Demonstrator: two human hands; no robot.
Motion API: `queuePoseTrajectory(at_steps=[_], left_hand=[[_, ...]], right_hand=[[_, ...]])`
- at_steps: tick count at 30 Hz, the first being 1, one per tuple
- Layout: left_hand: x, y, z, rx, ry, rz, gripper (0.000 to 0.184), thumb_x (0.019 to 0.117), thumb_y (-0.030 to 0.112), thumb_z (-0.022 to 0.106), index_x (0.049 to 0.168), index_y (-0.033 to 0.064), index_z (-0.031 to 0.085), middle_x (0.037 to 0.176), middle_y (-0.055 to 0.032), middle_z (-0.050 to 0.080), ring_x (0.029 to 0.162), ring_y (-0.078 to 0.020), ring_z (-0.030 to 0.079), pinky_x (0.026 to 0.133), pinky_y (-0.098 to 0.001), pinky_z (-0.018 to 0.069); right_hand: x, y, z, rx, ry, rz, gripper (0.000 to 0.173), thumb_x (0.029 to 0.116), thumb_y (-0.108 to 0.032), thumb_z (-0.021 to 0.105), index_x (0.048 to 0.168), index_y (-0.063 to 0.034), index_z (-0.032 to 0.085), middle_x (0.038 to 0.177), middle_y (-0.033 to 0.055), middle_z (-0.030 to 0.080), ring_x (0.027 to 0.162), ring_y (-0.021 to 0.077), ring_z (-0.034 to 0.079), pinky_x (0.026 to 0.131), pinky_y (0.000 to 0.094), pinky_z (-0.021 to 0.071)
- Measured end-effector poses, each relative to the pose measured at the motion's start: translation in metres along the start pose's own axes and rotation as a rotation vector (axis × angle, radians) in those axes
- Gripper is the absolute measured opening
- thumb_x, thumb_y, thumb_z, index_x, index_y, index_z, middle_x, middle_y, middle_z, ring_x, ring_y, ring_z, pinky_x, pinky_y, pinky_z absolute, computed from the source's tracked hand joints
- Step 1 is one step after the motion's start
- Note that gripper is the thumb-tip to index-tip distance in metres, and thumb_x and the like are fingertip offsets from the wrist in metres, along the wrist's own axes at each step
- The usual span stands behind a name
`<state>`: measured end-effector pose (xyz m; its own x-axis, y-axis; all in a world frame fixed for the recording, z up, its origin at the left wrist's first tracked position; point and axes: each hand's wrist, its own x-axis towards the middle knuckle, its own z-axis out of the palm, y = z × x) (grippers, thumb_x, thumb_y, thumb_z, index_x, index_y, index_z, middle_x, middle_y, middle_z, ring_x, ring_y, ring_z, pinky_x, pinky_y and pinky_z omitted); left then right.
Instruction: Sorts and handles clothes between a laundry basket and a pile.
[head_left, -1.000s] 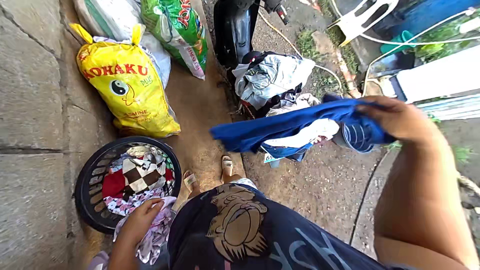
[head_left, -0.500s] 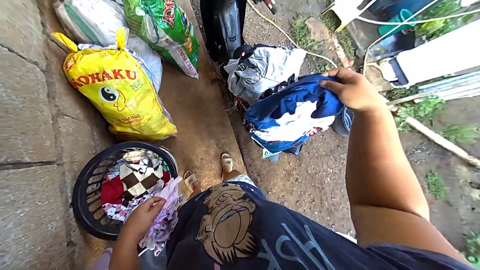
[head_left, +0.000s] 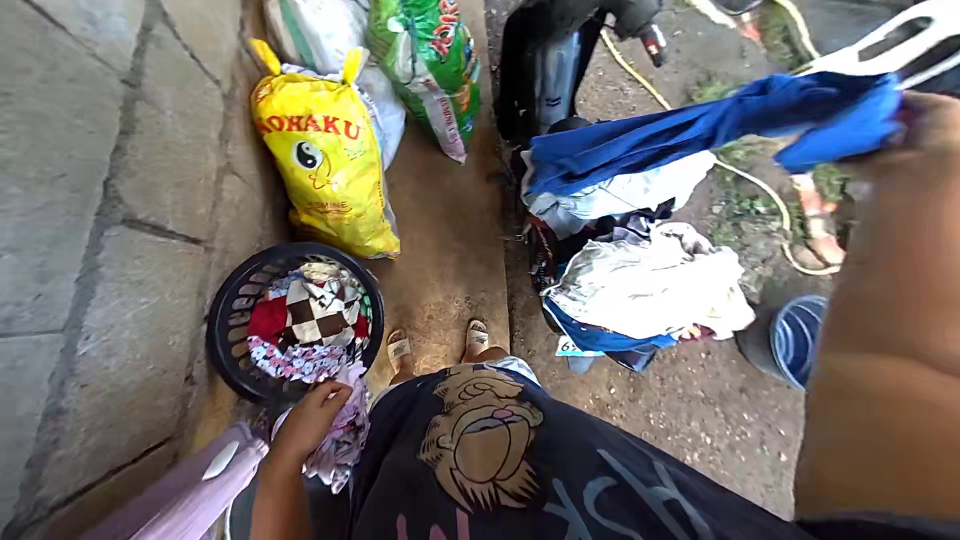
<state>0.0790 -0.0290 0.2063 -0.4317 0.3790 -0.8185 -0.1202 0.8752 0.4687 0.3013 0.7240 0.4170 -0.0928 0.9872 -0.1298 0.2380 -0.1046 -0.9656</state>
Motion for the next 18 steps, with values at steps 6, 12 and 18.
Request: queuePoseTrajectory(at_steps=[6,12,18], left_hand=[[0.011,0.006,0.013,-0.065,-0.022,0.013,0.044,0.1067,0.040,0.051,0.135,0.0083,0.064,0.139,-0.0174,0.062,0.133,-0.0321,0.056,0.113,-0.0583,0.0395],[0.062,-0.012,0.013,-0.112,-0.013,-0.156,0.048,0.1076,0.042,0.047,0.135,0.0056,0.063,0.136,-0.0211,0.062,0.131,-0.0354,0.057,0.111,-0.0601,0.0406],[0.156,-0.037,-0.004,0.001,0.043,-0.306,0.056,0.1033,0.044,0.051,0.139,0.0018,0.058,0.138,-0.0248,0.060,0.132,-0.0415,0.056,0.108,-0.0661,0.0414]], right_hand=[[-0.032,0.103,0.041,-0.541,-0.212,-0.018,0.056,0.1079,-0.045,0.041,0.151,-0.0093,0.039,0.138,0.0073,0.052,0.113,0.0103,0.057,0.096,0.0315,0.0477],[-0.181,0.200,0.097,-0.845,-0.773,0.206,0.050,0.1095,-0.026,0.047,0.151,0.0020,0.042,0.151,0.0240,0.048,0.135,0.0318,0.052,0.113,0.0464,0.0413],[-0.265,0.275,0.063,-1.122,-0.957,0.436,0.043,0.1105,-0.020,0.046,0.146,0.0030,0.048,0.145,0.0271,0.054,0.134,0.0397,0.053,0.113,0.0540,0.0412]])
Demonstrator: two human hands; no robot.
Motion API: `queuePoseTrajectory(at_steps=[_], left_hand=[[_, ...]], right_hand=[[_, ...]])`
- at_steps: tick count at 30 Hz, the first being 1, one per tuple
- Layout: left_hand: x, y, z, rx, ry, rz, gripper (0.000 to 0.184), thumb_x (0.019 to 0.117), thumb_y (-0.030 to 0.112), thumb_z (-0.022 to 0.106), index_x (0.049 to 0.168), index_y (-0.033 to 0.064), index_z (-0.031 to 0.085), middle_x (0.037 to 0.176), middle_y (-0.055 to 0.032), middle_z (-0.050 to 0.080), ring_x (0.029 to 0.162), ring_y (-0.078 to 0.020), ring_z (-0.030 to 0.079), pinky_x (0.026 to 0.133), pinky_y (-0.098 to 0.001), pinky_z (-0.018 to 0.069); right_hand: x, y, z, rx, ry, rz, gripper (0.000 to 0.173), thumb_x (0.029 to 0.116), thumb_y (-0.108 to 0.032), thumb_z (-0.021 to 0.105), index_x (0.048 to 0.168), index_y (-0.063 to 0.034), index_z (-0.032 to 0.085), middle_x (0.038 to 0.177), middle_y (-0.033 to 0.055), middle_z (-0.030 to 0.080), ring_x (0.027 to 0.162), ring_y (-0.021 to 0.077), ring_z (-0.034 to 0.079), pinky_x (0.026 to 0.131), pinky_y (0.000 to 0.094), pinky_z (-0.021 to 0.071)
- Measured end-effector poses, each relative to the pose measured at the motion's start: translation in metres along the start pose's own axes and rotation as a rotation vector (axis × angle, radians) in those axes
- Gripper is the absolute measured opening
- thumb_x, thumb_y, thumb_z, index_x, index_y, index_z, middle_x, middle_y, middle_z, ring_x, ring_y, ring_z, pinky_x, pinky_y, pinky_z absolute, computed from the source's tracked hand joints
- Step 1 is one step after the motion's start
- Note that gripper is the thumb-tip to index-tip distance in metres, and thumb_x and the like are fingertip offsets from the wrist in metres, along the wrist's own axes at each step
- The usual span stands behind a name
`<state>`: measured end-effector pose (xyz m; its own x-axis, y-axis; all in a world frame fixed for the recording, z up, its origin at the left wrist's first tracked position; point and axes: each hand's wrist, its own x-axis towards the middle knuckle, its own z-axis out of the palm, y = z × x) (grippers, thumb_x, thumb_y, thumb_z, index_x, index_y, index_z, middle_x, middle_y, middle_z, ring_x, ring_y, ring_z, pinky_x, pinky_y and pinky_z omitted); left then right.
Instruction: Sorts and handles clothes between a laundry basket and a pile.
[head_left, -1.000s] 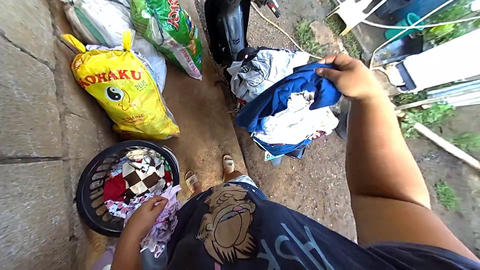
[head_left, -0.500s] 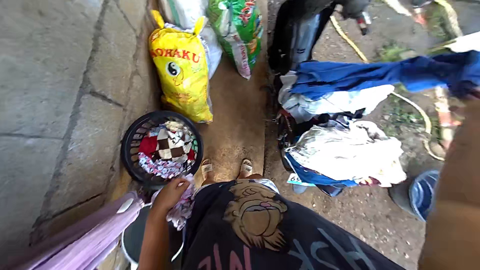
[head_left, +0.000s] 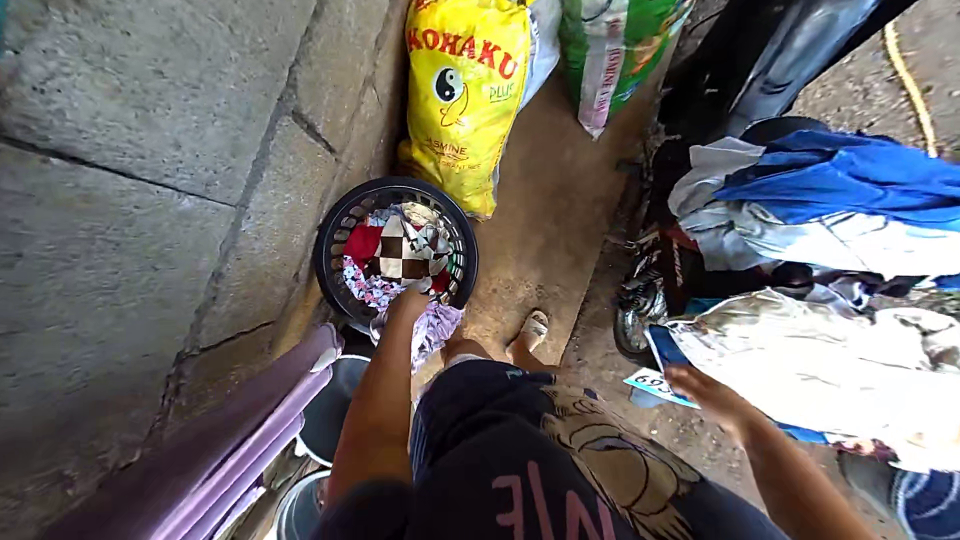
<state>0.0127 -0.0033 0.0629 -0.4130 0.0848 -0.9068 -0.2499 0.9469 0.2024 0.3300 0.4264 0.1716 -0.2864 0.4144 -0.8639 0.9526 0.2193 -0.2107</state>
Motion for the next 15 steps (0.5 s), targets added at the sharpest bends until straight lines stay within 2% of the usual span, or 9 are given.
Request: queuePoseTrajectory(at_steps=[3,7,11,13,15], left_hand=[[0.036,0.019,-0.011,0.064,0.063,-0.091,0.056,0.1027,0.040,0.053,0.148,0.0077,0.050,0.140,-0.0226,0.060,0.131,-0.0419,0.057,0.103,-0.0674,0.0435],[0.090,0.039,-0.004,0.163,0.108,-0.093,0.061,0.0978,0.028,0.060,0.155,0.0150,0.043,0.135,-0.0251,0.063,0.121,-0.0473,0.061,0.091,-0.0707,0.0488],[0.132,0.054,0.004,0.240,0.088,-0.084,0.069,0.0982,0.026,0.061,0.160,0.0155,0.032,0.131,-0.0288,0.063,0.118,-0.0499,0.062,0.090,-0.0696,0.0493],[0.152,0.057,0.013,0.246,0.098,-0.090,0.072,0.0964,0.025,0.063,0.160,0.0144,0.031,0.134,-0.0275,0.062,0.119,-0.0497,0.061,0.091,-0.0697,0.0487],[0.165,0.058,0.017,0.254,0.120,-0.113,0.068,0.0953,0.027,0.065,0.157,0.0150,0.038,0.133,-0.0256,0.063,0.118,-0.0484,0.062,0.091,-0.0697,0.0492]], right_hand=[[-0.007,0.026,0.026,-0.168,-0.058,0.037,0.042,0.1080,-0.020,0.053,0.142,0.0045,0.054,0.141,0.0290,0.057,0.134,0.0418,0.054,0.115,0.0564,0.0393],[-0.032,0.029,0.051,-0.214,-0.104,0.151,0.043,0.1089,-0.017,0.050,0.146,0.0061,0.049,0.143,0.0306,0.055,0.136,0.0429,0.053,0.117,0.0552,0.0377],[-0.043,0.022,0.077,-0.200,-0.208,0.218,0.045,0.1094,-0.017,0.049,0.147,0.0078,0.047,0.145,0.0304,0.054,0.137,0.0417,0.052,0.119,0.0528,0.0363],[-0.042,0.021,0.090,-0.175,-0.233,0.242,0.045,0.1097,-0.017,0.048,0.148,0.0073,0.046,0.146,0.0296,0.053,0.138,0.0407,0.051,0.119,0.0521,0.0362],[-0.038,0.023,0.102,-0.177,-0.249,0.257,0.046,0.1097,-0.020,0.049,0.148,0.0043,0.047,0.146,0.0280,0.054,0.138,0.0398,0.052,0.119,0.0527,0.0367]])
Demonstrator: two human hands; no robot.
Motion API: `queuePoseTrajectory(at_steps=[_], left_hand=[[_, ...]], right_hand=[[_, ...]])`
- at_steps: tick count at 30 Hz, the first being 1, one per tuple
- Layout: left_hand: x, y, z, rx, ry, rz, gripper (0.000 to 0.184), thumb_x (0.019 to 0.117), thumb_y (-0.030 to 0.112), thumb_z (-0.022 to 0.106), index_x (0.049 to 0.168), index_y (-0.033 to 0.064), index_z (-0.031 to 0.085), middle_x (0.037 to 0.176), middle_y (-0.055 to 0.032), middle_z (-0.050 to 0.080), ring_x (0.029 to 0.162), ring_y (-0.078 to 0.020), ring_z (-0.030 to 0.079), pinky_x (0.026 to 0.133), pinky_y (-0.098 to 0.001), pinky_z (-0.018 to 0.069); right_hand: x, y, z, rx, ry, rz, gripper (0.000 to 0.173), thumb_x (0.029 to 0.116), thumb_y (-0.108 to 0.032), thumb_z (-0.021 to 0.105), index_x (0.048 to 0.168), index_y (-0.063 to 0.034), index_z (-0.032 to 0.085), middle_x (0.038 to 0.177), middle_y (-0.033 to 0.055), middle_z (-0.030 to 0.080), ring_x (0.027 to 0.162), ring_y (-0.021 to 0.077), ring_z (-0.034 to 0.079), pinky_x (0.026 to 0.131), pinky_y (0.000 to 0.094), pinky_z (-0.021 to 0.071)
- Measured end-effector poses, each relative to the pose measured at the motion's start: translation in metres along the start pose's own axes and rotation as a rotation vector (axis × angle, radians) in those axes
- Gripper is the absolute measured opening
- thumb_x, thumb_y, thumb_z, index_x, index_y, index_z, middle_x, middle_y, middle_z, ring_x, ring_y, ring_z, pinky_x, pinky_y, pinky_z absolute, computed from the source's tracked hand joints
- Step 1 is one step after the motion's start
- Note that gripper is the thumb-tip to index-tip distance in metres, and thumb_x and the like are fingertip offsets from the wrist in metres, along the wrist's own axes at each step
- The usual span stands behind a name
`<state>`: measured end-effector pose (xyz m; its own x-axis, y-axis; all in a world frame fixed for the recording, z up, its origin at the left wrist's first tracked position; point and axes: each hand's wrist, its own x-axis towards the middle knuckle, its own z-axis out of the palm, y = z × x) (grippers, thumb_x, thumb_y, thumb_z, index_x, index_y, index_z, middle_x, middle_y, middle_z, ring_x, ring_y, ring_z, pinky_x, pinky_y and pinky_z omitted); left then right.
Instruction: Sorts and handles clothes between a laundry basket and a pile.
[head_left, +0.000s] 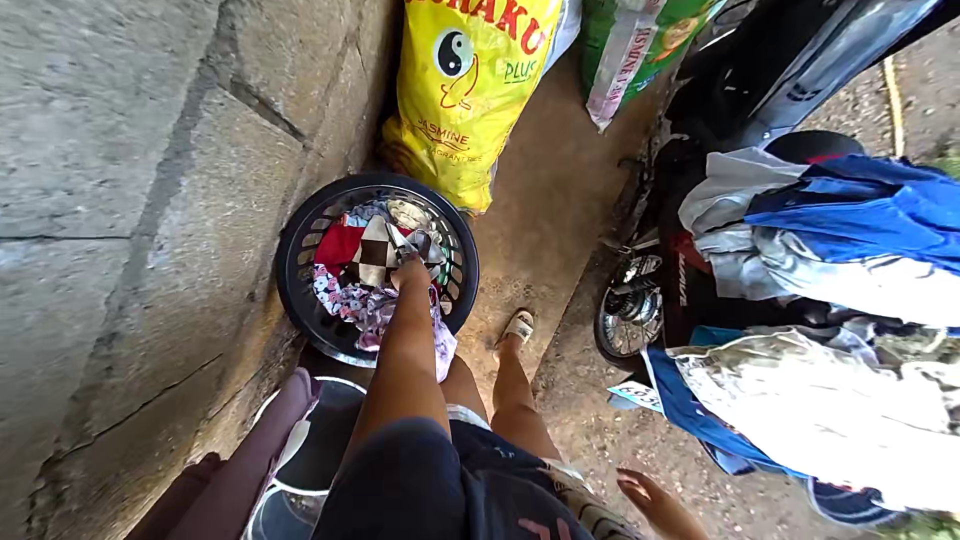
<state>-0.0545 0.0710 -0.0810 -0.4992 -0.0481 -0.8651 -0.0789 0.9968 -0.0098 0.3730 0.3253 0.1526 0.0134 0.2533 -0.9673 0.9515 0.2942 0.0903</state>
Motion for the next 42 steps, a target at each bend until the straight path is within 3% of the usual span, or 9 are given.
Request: queuePoseTrajectory(at_steps=[7,13,19,22,26,29,34,36,42], left_hand=[[-0.037,-0.016,-0.012,-0.257,-0.088,0.137,0.042,0.1019,0.036,0.055,0.133,0.0085,0.063,0.127,-0.0243,0.066,0.119,-0.0442,0.063,0.094,-0.0700,0.0478],[-0.196,-0.045,-0.037,-0.408,-0.253,0.470,0.037,0.1043,0.032,0.054,0.115,-0.0010,0.066,0.110,-0.0229,0.067,0.106,-0.0371,0.064,0.095,-0.0618,0.0476],[-0.362,-0.024,-0.055,-0.452,-0.272,0.995,0.032,0.1019,0.024,0.060,0.102,-0.0064,0.068,0.092,-0.0197,0.068,0.088,-0.0295,0.065,0.084,-0.0509,0.0514],[-0.410,0.001,-0.045,-0.323,-0.244,1.162,0.034,0.1036,0.026,0.057,0.099,-0.0053,0.068,0.085,-0.0201,0.067,0.083,-0.0339,0.066,0.077,-0.0554,0.0514],[-0.433,0.020,-0.019,-0.199,-0.180,1.195,0.037,0.1058,0.031,0.052,0.103,-0.0020,0.069,0.088,-0.0203,0.069,0.086,-0.0368,0.068,0.077,-0.0596,0.0505],[-0.444,0.016,-0.008,-0.227,-0.107,1.119,0.040,0.1045,0.034,0.055,0.132,0.0079,0.067,0.107,-0.0178,0.074,0.099,-0.0344,0.072,0.090,-0.0604,0.0532],[-0.446,-0.015,-0.004,-0.439,0.085,0.944,0.038,0.1016,0.032,0.060,0.133,0.0130,0.067,0.111,-0.0093,0.075,0.097,-0.0224,0.072,0.090,-0.0511,0.0575],[-0.445,-0.031,-0.004,-0.542,0.207,0.896,0.039,0.1001,0.035,0.059,0.129,0.0109,0.068,0.101,-0.0068,0.075,0.084,-0.0154,0.071,0.081,-0.0432,0.0589],[-0.449,-0.048,0.006,-0.655,0.307,0.843,0.037,0.1001,0.028,0.055,0.127,0.0057,0.067,0.109,-0.0042,0.073,0.090,-0.0044,0.068,0.086,-0.0291,0.0568]], right_hand=[[0.012,-0.045,0.000,-0.098,0.037,-0.196,0.043,0.1092,-0.024,0.051,0.146,-0.0005,0.053,0.143,0.0240,0.059,0.133,0.0374,0.057,0.116,0.0526,0.0412],[-0.024,-0.165,-0.015,-0.200,0.082,-0.651,0.040,0.1091,-0.021,0.049,0.143,-0.0015,0.057,0.141,0.0200,0.062,0.132,0.0320,0.059,0.116,0.0487,0.0428],[-0.070,-0.234,-0.005,-0.331,0.095,-1.100,0.077,0.0955,-0.009,0.064,0.163,-0.0074,0.026,0.151,0.0241,0.051,0.126,0.0405,0.061,0.103,0.0598,0.0505],[-0.094,-0.236,-0.023,-0.447,0.025,-1.202,0.049,0.0995,-0.010,0.060,0.147,-0.0052,0.054,0.149,0.0254,0.052,0.131,0.0431,0.056,0.107,0.0613,0.0453],[-0.108,-0.207,-0.067,-0.588,0.071,-1.177,0.025,0.0987,-0.007,0.060,0.120,0.0006,0.070,0.131,0.0234,0.065,0.123,0.0420,0.062,0.104,0.0626,0.0466],[-0.119,-0.168,-0.107,-0.453,0.145,-1.108,0.024,0.0964,-0.008,0.064,0.118,0.0023,0.070,0.120,0.0235,0.069,0.114,0.0394,0.066,0.101,0.0622,0.0485],[-0.131,-0.063,-0.171,0.183,0.335,-1.290,0.010,0.0916,-0.008,0.066,0.100,-0.0066,0.073,0.091,-0.0037,0.073,0.088,0.0000,0.066,0.085,0.0283,0.0576],[-0.143,-0.014,-0.192,0.481,0.517,-1.302,0.012,0.0888,-0.005,0.065,0.097,-0.0126,0.072,0.088,-0.0101,0.072,0.083,-0.0034,0.065,0.079,0.0240,0.0576],[-0.160,0.135,-0.275,1.061,1.128,-0.797,0.033,0.1023,-0.029,0.063,0.125,-0.0048,0.059,0.095,0.0004,0.070,0.078,0.0100,0.071,0.077,0.0331,0.0629]])
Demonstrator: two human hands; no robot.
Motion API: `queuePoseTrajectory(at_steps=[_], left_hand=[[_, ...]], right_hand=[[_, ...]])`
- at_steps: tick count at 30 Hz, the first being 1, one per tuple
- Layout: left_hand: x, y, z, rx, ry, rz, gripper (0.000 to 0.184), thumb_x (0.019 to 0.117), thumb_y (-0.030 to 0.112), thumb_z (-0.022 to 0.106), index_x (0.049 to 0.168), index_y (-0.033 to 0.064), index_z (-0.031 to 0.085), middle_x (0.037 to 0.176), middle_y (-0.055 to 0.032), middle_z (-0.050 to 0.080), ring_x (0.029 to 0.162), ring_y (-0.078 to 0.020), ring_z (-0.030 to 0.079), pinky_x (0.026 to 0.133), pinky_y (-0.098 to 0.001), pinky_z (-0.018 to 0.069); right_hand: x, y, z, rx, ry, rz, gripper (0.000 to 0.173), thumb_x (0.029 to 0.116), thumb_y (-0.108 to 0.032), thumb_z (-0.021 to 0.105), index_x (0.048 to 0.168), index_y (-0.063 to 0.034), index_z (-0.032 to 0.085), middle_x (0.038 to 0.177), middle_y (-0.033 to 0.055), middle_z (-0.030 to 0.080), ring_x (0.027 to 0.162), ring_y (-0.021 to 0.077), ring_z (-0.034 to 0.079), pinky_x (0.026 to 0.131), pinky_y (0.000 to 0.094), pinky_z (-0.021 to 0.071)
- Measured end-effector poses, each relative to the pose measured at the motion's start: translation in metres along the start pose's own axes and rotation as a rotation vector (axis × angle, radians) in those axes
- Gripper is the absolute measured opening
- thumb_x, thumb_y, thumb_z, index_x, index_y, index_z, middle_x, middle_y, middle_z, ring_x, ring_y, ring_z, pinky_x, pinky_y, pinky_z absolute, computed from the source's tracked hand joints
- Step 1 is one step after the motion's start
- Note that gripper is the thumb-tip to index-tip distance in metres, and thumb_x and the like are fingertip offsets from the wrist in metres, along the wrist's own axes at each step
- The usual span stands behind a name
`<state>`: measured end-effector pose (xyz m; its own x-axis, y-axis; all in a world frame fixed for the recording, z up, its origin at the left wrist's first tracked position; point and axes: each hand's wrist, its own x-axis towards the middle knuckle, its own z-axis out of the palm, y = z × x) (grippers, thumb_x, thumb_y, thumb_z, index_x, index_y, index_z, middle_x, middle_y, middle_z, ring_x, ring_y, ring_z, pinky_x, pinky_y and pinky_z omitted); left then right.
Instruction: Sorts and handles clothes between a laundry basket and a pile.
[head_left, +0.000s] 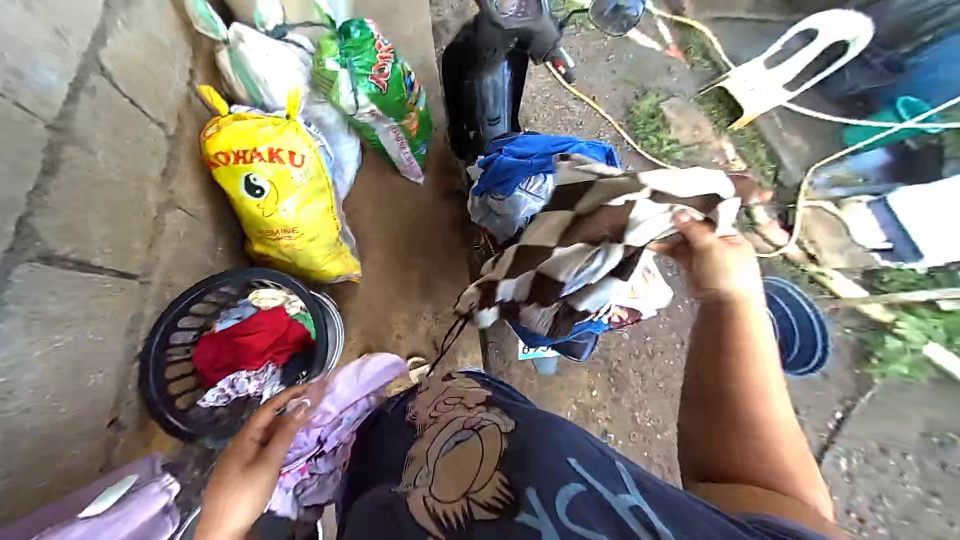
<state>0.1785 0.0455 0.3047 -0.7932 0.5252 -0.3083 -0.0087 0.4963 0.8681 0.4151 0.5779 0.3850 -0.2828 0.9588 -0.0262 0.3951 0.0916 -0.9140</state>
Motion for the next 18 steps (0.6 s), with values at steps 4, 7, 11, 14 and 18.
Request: queuePoseTrajectory(at_steps=[4,7,11,14,18], left_hand=[[-0.004,0.007,0.016,0.182,-0.010,-0.126,0.042,0.0996,0.037,0.056,0.129,0.0089,0.067,0.098,-0.0117,0.072,0.083,-0.0194,0.066,0.080,-0.0479,0.0531],[-0.008,0.006,0.023,0.277,-0.044,-0.232,0.042,0.1026,0.039,0.054,0.132,0.0102,0.066,0.096,-0.0166,0.071,0.084,-0.0292,0.066,0.081,-0.0568,0.0505],[-0.021,0.005,0.019,0.279,-0.071,-0.374,0.040,0.1063,0.033,0.053,0.135,0.0059,0.063,0.119,-0.0205,0.069,0.110,-0.0332,0.067,0.100,-0.0567,0.0486],[-0.041,0.000,0.010,0.204,-0.018,-0.469,0.039,0.1066,0.033,0.053,0.132,0.0062,0.064,0.125,-0.0168,0.068,0.118,-0.0275,0.065,0.105,-0.0521,0.0472],[-0.058,-0.017,-0.001,0.072,0.110,-0.507,0.037,0.1063,0.032,0.054,0.130,0.0048,0.065,0.118,-0.0150,0.070,0.108,-0.0216,0.067,0.099,-0.0463,0.0500]], right_hand=[[0.027,0.053,-0.039,-0.518,0.250,0.132,0.073,0.0968,-0.027,0.068,0.152,0.0071,0.035,0.146,0.0342,0.047,0.134,0.0432,0.051,0.113,0.0557,0.0408],[0.028,0.128,-0.009,-0.794,0.024,0.126,0.078,0.1019,-0.040,0.059,0.158,0.0033,0.029,0.160,0.0368,0.026,0.147,0.0531,0.032,0.117,0.0684,0.0284],[0.015,0.232,0.038,-0.949,-0.220,0.141,0.086,0.1045,-0.057,0.043,0.163,-0.0002,0.017,0.165,0.0376,0.009,0.154,0.0529,0.010,0.121,0.0728,0.0114],[0.007,0.249,0.048,-0.898,-0.160,0.118,0.088,0.1036,-0.054,0.047,0.164,-0.0003,0.012,0.165,0.0382,0.003,0.155,0.0529,0.007,0.123,0.0672,0.0123],[0.016,0.246,0.043,-0.877,-0.174,0.112,0.091,0.1029,-0.054,0.048,0.164,-0.0008,0.008,0.166,0.0366,0.000,0.156,0.0505,0.003,0.126,0.0629,0.0101]])
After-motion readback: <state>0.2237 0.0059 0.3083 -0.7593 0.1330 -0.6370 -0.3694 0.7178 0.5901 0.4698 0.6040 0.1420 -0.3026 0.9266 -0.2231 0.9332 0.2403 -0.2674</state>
